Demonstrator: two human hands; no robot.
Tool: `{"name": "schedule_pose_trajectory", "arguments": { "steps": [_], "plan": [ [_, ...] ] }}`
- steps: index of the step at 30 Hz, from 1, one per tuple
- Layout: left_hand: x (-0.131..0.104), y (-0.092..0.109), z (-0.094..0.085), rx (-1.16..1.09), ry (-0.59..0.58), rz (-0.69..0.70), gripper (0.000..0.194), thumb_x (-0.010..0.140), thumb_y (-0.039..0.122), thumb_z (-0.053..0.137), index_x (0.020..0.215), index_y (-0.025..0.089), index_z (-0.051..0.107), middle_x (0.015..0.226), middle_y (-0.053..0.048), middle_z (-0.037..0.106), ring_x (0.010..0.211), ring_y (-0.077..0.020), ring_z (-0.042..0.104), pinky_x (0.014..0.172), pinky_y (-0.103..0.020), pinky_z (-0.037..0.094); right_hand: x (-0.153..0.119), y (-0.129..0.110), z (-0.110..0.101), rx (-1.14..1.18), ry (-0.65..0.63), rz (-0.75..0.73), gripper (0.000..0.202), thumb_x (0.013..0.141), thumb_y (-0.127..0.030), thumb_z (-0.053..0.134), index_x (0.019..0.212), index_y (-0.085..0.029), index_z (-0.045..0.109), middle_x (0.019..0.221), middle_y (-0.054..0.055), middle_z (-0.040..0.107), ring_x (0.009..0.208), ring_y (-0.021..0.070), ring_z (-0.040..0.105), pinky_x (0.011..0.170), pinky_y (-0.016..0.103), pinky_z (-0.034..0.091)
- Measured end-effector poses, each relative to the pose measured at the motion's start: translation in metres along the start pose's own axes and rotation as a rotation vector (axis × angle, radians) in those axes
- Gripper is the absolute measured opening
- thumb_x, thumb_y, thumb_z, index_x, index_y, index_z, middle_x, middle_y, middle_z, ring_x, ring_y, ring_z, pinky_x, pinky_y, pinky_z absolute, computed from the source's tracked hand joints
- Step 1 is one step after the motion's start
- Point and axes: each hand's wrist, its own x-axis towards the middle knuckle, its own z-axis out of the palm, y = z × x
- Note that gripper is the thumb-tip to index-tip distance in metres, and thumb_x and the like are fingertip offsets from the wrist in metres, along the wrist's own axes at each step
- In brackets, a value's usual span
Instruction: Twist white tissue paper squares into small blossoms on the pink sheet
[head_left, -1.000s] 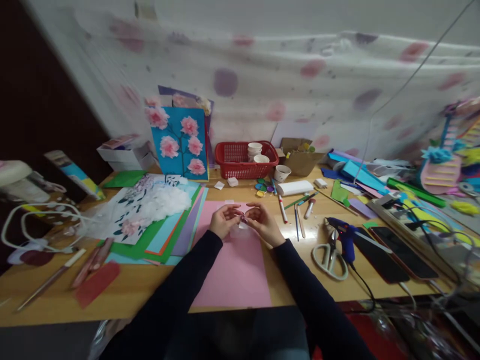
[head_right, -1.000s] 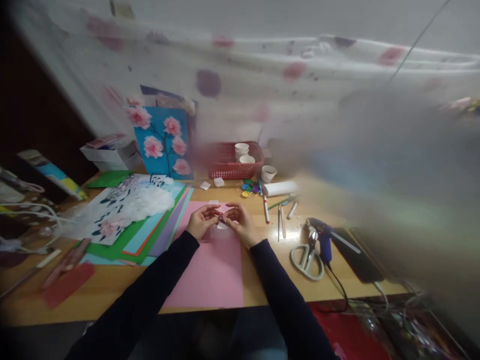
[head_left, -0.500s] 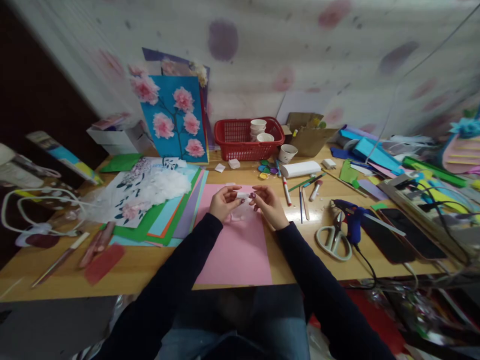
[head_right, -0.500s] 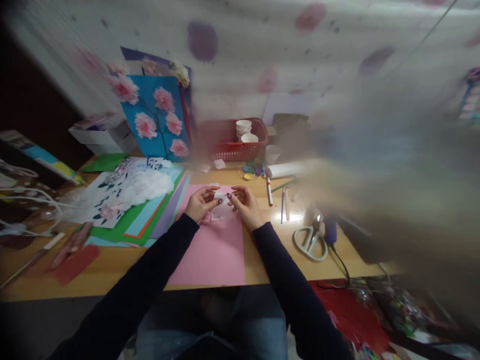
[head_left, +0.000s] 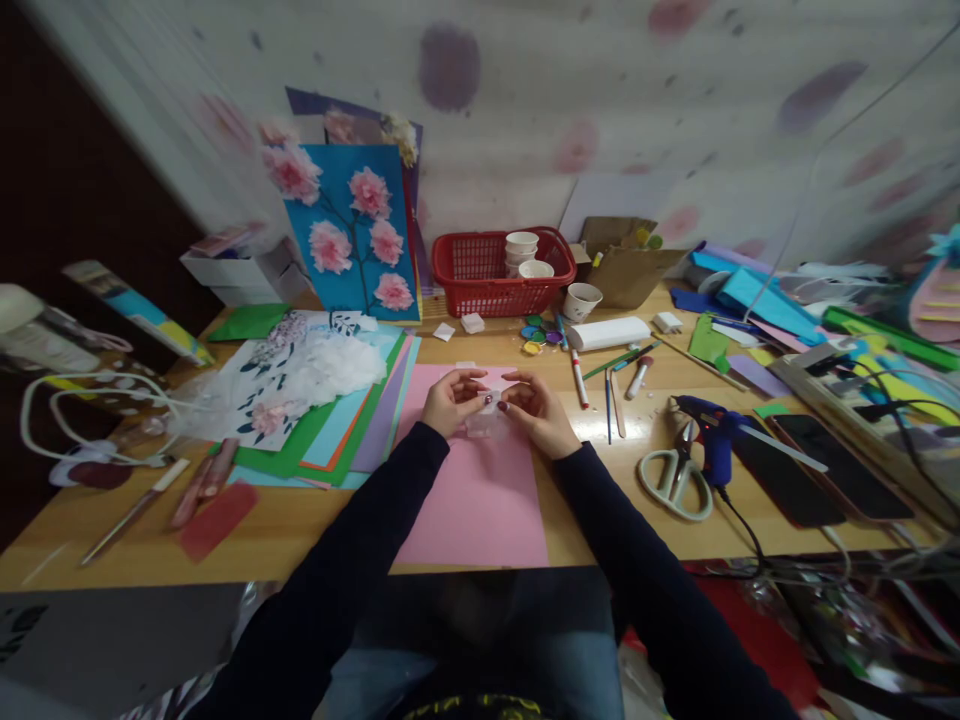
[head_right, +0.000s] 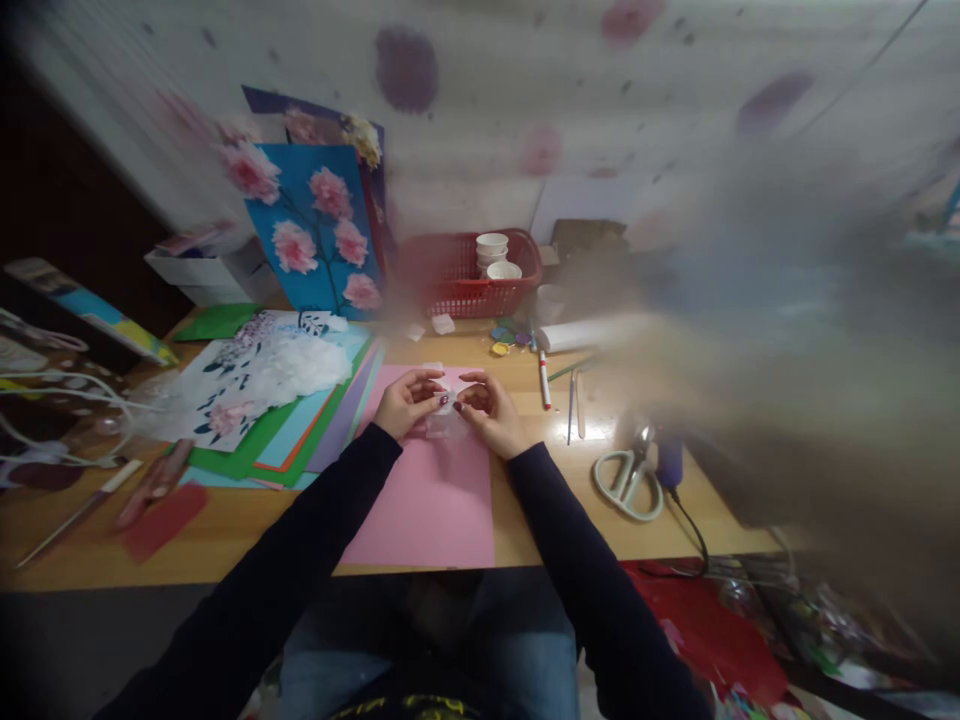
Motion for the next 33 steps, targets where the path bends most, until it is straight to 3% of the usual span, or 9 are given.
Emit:
{"name": "schedule_pose_trajectory", "arguments": {
  "steps": [5,12,17,21,26,33],
  "plan": [
    [-0.001,0.007,-0.001,0.040,-0.037,-0.008,0.041,0.052,0.010,0.076,0.092,0.013,0.066,0.066,0.003,0.061,0.062,-0.0077,0.058,0.065,-0.021,0.046,0.000,-0.001,-0.001,-0.025,0.030,-0.029,0.042,0.070,-0.035,0.073,0.104,-0.023,0.051,0.075,-0.001,0.059,0.070,0.0139,0.058,0.066,0.027,0.045],
    [-0.003,0.012,0.001,0.108,-0.043,-0.065,0.021,0.054,0.023,0.078,0.067,0.010,0.068,0.060,0.000,0.063,0.050,-0.0087,0.056,0.051,-0.022,0.046,0.000,-0.001,-0.002,-0.092,0.074,-0.057,0.041,0.072,-0.038,0.071,0.103,-0.023,0.050,0.078,0.000,0.061,0.073,0.0155,0.058,0.066,0.029,0.044],
    [-0.005,0.012,0.002,0.130,-0.008,-0.044,0.028,0.051,0.031,0.081,0.061,0.012,0.062,0.053,0.003,0.058,0.039,-0.0065,0.050,0.037,-0.020,0.042,-0.003,-0.001,-0.004,-0.181,0.152,-0.075,0.022,0.076,-0.036,0.067,0.082,-0.022,0.051,0.068,-0.003,0.054,0.061,0.0123,0.051,0.057,0.024,0.039],
    [-0.007,0.012,0.003,0.148,0.003,-0.012,0.034,0.049,0.036,0.082,0.060,0.013,0.058,0.050,0.004,0.055,0.032,-0.0052,0.045,0.030,-0.018,0.037,-0.006,-0.006,-0.003,-0.236,0.061,-0.029,0.025,0.081,-0.037,0.061,0.067,-0.019,0.052,0.053,-0.005,0.047,0.047,0.0097,0.041,0.046,0.023,0.032],
    [-0.010,0.012,0.007,0.176,0.004,0.002,0.034,0.050,0.034,0.083,0.057,0.013,0.056,0.048,0.005,0.054,0.033,-0.0042,0.044,0.029,-0.015,0.036,-0.008,-0.009,0.004,-0.238,-0.002,0.013,0.020,0.079,-0.037,0.062,0.079,-0.018,0.057,0.060,-0.003,0.053,0.049,0.0095,0.047,0.047,0.022,0.037],
    [-0.011,0.013,0.011,0.185,0.003,-0.015,0.033,0.050,0.032,0.082,0.056,0.014,0.056,0.060,0.002,0.058,0.039,-0.0047,0.048,0.029,-0.015,0.038,-0.006,-0.008,0.007,-0.176,0.019,0.057,0.020,0.079,-0.039,0.061,0.077,-0.020,0.056,0.055,-0.005,0.052,0.043,0.0085,0.045,0.043,0.022,0.037]
  ]
}}
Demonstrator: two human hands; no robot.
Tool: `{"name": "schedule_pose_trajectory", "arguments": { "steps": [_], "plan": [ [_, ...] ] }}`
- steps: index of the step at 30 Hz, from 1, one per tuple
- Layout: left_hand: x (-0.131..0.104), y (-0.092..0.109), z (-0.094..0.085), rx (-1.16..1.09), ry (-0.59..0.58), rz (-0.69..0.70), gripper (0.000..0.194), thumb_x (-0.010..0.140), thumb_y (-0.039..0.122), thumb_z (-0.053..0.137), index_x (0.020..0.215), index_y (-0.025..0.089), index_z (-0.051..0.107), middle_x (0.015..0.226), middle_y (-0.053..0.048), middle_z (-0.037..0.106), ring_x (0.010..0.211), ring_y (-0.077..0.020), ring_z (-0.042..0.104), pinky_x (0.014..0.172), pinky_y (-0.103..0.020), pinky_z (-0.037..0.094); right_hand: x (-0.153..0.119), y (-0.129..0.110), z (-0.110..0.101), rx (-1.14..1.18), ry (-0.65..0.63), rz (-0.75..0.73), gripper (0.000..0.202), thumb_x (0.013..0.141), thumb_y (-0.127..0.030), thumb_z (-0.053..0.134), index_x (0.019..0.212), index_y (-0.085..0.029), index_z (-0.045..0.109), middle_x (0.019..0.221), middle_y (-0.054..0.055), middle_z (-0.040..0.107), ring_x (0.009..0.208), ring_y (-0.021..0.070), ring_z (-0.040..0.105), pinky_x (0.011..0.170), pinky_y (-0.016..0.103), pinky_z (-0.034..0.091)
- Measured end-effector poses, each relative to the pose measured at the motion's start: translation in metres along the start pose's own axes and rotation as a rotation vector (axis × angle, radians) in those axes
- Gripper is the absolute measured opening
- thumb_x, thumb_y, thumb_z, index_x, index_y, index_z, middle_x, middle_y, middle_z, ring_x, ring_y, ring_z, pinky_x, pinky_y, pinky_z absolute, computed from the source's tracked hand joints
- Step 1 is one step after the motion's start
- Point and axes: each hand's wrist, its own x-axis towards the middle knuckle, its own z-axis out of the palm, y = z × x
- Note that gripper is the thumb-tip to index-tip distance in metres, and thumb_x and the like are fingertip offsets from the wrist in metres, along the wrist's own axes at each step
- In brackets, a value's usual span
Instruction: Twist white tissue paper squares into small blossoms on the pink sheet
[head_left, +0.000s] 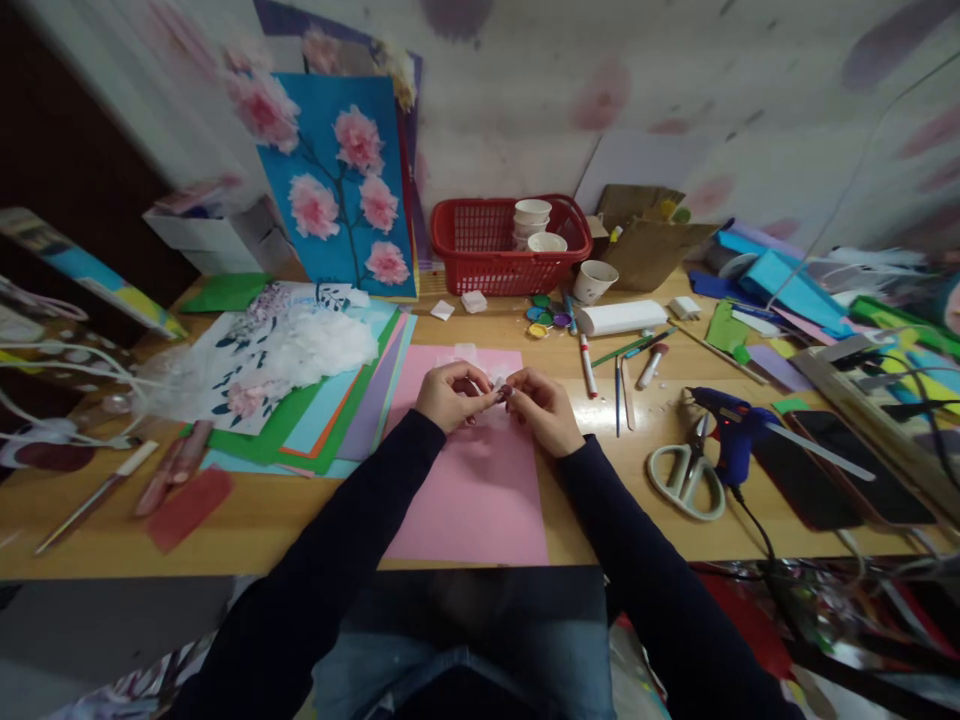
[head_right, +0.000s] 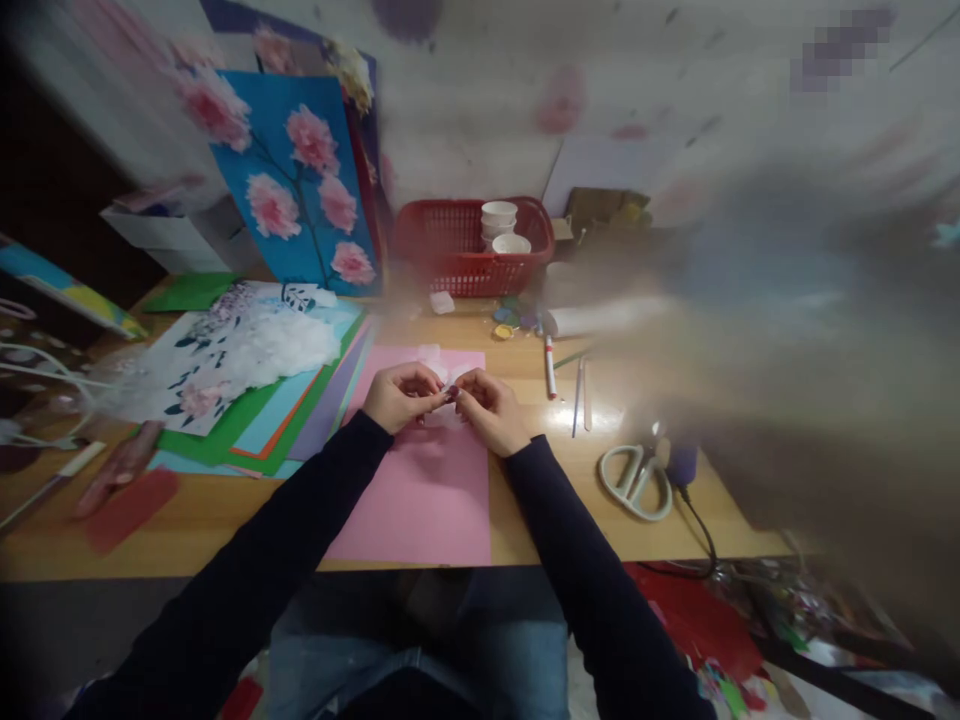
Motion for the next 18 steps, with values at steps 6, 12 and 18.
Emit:
{"name": "schedule_pose_trajectory", "arguments": {
  "steps": [6,12,18],
  "plan": [
    [0.0013,-0.0040,-0.0009,-0.028,-0.030,-0.025,0.033,0.051,0.030,0.081,0.059,0.014,0.053,0.060,0.002,0.058,0.037,-0.0046,0.049,0.030,-0.015,0.038,0.0010,-0.0019,0.0002,0.039,0.041,0.009,0.020,0.076,-0.039,0.063,0.076,-0.020,0.058,0.054,-0.005,0.052,0.044,0.0088,0.046,0.043,0.023,0.038],
    [0.0027,-0.0014,-0.0020,-0.157,-0.082,-0.091,0.039,0.051,0.029,0.081,0.077,0.013,0.058,0.065,0.001,0.062,0.042,-0.0075,0.054,0.039,-0.020,0.045,0.0011,-0.0033,0.0001,0.043,0.075,-0.006,0.020,0.076,-0.039,0.065,0.075,-0.020,0.058,0.055,-0.005,0.052,0.042,0.0079,0.045,0.041,0.022,0.037],
    [0.0041,-0.0002,-0.0028,-0.210,-0.012,-0.127,0.039,0.059,0.027,0.074,0.093,0.012,0.062,0.063,0.000,0.064,0.041,-0.0088,0.054,0.038,-0.021,0.044,0.0017,-0.0011,-0.0006,0.028,0.065,-0.005,0.021,0.075,-0.039,0.065,0.077,-0.019,0.058,0.058,-0.003,0.057,0.048,0.0105,0.052,0.045,0.024,0.043]
  ]
}}
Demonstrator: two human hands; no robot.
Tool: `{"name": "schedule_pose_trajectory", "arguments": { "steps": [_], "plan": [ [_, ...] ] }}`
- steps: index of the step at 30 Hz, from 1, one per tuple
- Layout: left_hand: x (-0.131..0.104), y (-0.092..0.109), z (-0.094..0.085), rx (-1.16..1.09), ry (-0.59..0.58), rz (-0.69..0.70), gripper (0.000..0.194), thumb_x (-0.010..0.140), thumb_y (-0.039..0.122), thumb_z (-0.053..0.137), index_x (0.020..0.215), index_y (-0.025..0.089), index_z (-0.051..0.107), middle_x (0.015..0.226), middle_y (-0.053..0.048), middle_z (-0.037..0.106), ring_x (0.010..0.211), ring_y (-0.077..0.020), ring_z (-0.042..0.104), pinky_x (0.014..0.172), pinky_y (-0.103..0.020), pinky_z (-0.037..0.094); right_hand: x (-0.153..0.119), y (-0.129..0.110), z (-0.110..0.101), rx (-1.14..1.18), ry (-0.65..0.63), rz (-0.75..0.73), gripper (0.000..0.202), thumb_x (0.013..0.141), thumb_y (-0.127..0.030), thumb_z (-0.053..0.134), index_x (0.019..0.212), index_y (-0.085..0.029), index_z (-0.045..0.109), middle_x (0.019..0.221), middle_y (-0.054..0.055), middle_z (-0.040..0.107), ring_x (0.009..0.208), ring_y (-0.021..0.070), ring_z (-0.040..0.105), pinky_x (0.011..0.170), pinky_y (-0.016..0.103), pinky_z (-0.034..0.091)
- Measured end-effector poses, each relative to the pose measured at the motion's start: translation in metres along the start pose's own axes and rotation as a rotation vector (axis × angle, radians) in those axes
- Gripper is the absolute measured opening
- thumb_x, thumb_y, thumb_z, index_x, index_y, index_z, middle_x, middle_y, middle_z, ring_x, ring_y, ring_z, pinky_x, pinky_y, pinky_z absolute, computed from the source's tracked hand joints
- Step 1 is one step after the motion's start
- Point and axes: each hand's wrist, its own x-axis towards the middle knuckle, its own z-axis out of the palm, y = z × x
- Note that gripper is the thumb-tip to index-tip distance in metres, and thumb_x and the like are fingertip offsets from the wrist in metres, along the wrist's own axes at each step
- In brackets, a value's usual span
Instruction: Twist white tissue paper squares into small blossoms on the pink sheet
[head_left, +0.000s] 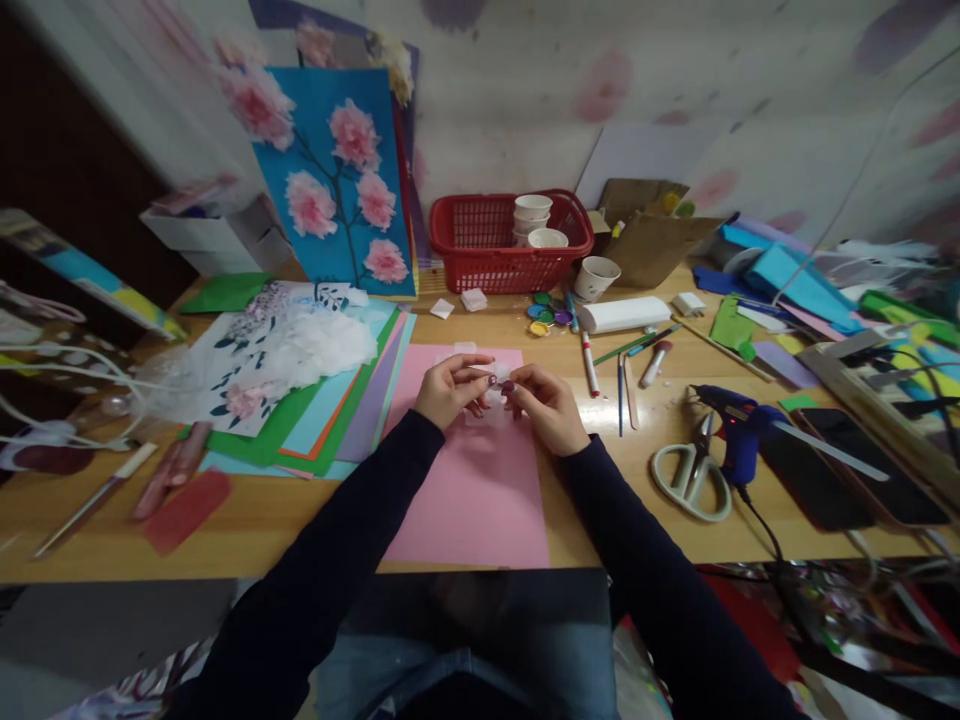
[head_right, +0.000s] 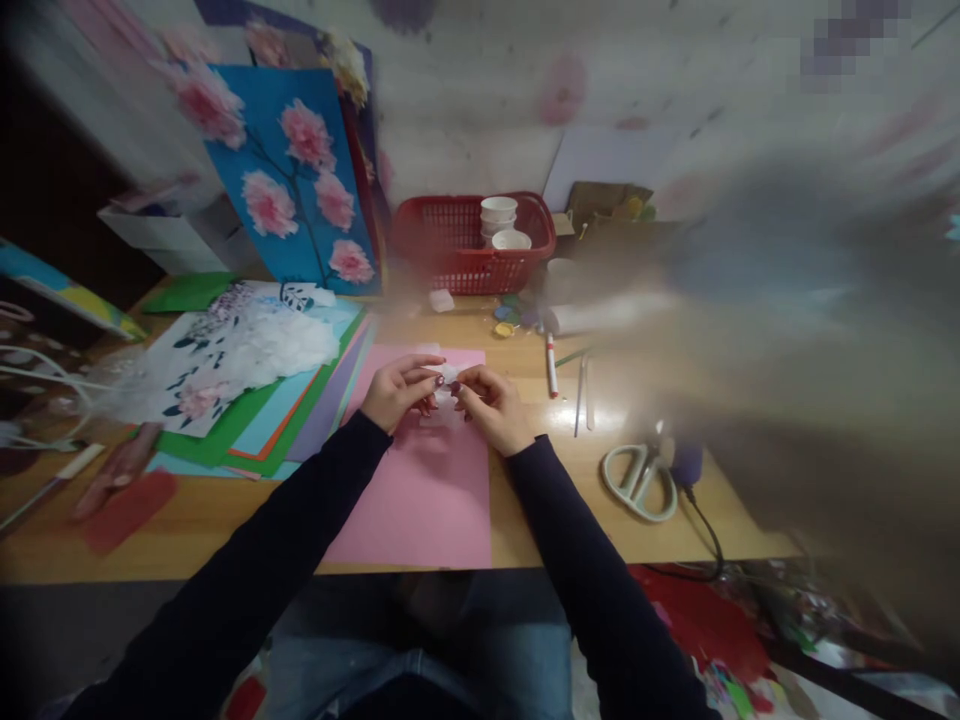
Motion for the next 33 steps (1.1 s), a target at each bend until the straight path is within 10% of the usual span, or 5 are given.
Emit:
{"name": "schedule_pose_trajectory", "arguments": {
  "steps": [19,24,33],
  "plan": [
    [0.016,-0.008,-0.018,-0.102,0.337,0.072,0.039,0.056,0.025,0.075,0.088,0.015,0.055,0.075,0.002,0.061,0.043,-0.0030,0.051,0.040,-0.017,0.043,0.006,0.009,-0.008,-0.191,0.259,-0.031,0.008,0.073,-0.023,0.056,0.066,-0.020,0.054,0.060,-0.002,0.052,0.055,0.0130,0.048,0.052,0.026,0.038],
    [0.012,-0.006,-0.015,-0.044,0.255,0.087,0.045,0.052,0.025,0.079,0.091,0.015,0.057,0.072,0.003,0.060,0.045,-0.0040,0.050,0.037,-0.015,0.038,0.003,0.007,-0.005,-0.281,0.313,-0.090,0.013,0.073,-0.026,0.064,0.079,-0.021,0.054,0.061,-0.004,0.041,0.053,0.0128,0.037,0.049,0.026,0.031],
    [0.002,-0.003,0.000,0.084,0.020,0.036,0.046,0.049,0.023,0.082,0.089,0.012,0.064,0.062,0.005,0.056,0.041,-0.0019,0.044,0.037,-0.015,0.036,-0.004,0.001,0.006,-0.263,0.042,-0.116,0.015,0.080,-0.035,0.062,0.078,-0.020,0.061,0.071,0.002,0.058,0.061,0.0148,0.052,0.055,0.027,0.040]
  ]
}}
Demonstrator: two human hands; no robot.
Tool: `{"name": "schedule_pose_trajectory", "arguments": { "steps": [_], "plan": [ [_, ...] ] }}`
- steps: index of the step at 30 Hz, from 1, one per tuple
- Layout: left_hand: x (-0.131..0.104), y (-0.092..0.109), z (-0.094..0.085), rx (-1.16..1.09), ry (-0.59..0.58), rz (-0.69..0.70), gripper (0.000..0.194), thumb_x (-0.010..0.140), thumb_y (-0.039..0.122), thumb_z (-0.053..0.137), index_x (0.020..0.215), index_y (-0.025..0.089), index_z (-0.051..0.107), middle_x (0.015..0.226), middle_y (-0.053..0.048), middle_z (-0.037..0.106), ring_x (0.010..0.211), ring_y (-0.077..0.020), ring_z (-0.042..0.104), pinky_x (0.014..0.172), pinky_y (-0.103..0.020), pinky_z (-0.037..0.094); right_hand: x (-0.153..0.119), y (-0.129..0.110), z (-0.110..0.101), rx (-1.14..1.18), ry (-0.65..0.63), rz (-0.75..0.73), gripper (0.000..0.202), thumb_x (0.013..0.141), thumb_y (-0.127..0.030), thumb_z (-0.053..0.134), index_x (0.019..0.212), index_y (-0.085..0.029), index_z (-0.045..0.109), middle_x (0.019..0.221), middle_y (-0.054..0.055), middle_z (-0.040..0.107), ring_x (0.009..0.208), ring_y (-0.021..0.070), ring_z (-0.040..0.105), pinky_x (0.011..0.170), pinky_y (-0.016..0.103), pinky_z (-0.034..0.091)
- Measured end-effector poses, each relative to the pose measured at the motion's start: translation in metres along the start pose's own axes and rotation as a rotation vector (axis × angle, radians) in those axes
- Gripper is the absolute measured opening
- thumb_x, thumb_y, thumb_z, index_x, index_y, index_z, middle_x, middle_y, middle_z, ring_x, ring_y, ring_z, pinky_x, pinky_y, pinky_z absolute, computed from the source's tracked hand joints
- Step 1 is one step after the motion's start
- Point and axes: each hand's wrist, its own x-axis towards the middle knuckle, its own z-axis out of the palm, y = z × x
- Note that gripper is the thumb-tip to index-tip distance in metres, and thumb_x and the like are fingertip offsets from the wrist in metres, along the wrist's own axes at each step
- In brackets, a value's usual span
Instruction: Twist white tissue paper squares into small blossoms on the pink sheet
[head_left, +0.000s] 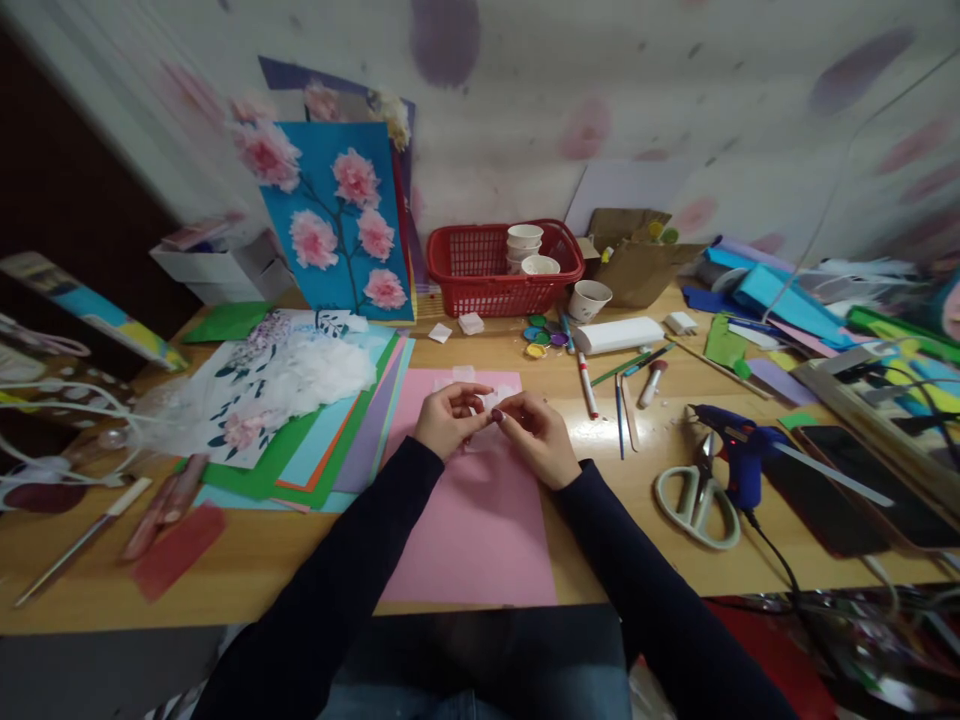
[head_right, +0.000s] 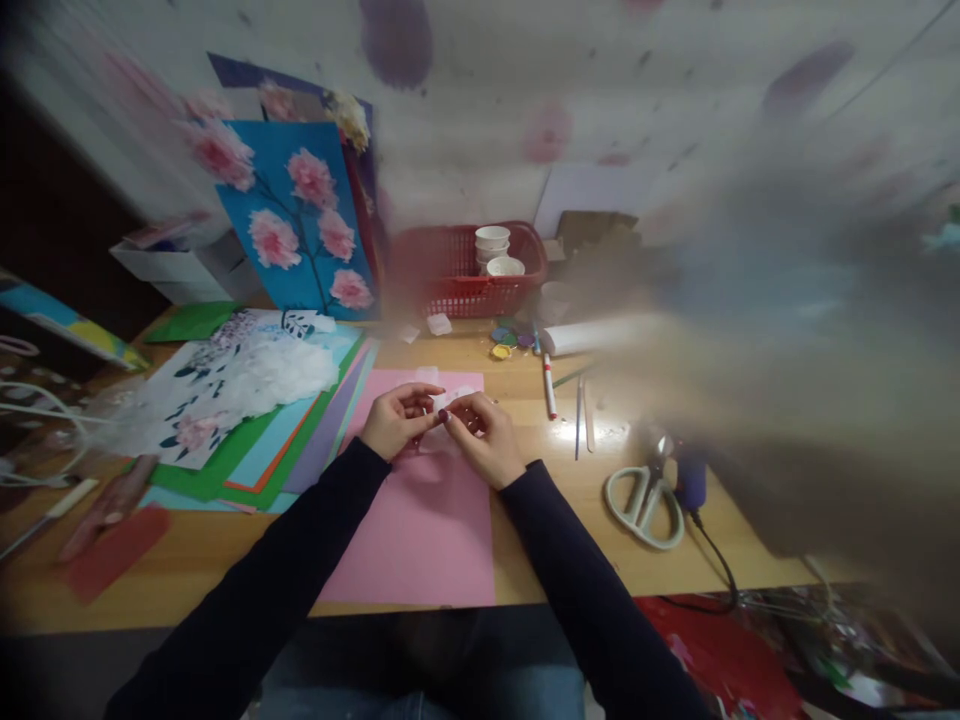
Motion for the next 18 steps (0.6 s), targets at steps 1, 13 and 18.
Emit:
{"name": "schedule_pose_trajectory", "arguments": {
  "steps": [1,13,18],
  "plan": [
    [-0.0006,0.0002,0.0003,0.010,-0.017,-0.005,0.047,0.050,0.024,0.081,0.092,0.012,0.063,0.062,0.005,0.055,0.039,-0.0016,0.043,0.036,-0.015,0.035,-0.0001,0.0001,0.0005,0.003,-0.007,0.007,0.015,0.080,-0.035,0.062,0.078,-0.020,0.061,0.071,0.002,0.058,0.061,0.0146,0.053,0.055,0.027,0.041],
    [-0.0004,-0.0054,-0.0009,0.053,-0.137,-0.003,0.043,0.054,0.012,0.074,0.095,0.011,0.061,0.059,0.006,0.053,0.041,-0.0027,0.043,0.038,-0.014,0.034,0.0008,0.0021,0.0004,0.144,-0.025,0.122,0.020,0.075,-0.037,0.065,0.069,-0.018,0.061,0.060,0.001,0.060,0.053,0.0133,0.054,0.049,0.026,0.043],
    [-0.0008,0.0003,-0.0020,-0.003,-0.123,0.018,0.044,0.052,0.013,0.072,0.094,0.012,0.060,0.067,0.003,0.056,0.053,-0.0072,0.054,0.048,-0.019,0.047,0.0019,0.0016,-0.0007,0.234,-0.002,0.175,0.024,0.074,-0.042,0.065,0.073,-0.017,0.064,0.055,-0.001,0.059,0.046,0.0109,0.052,0.044,0.024,0.042]
  ]
}}
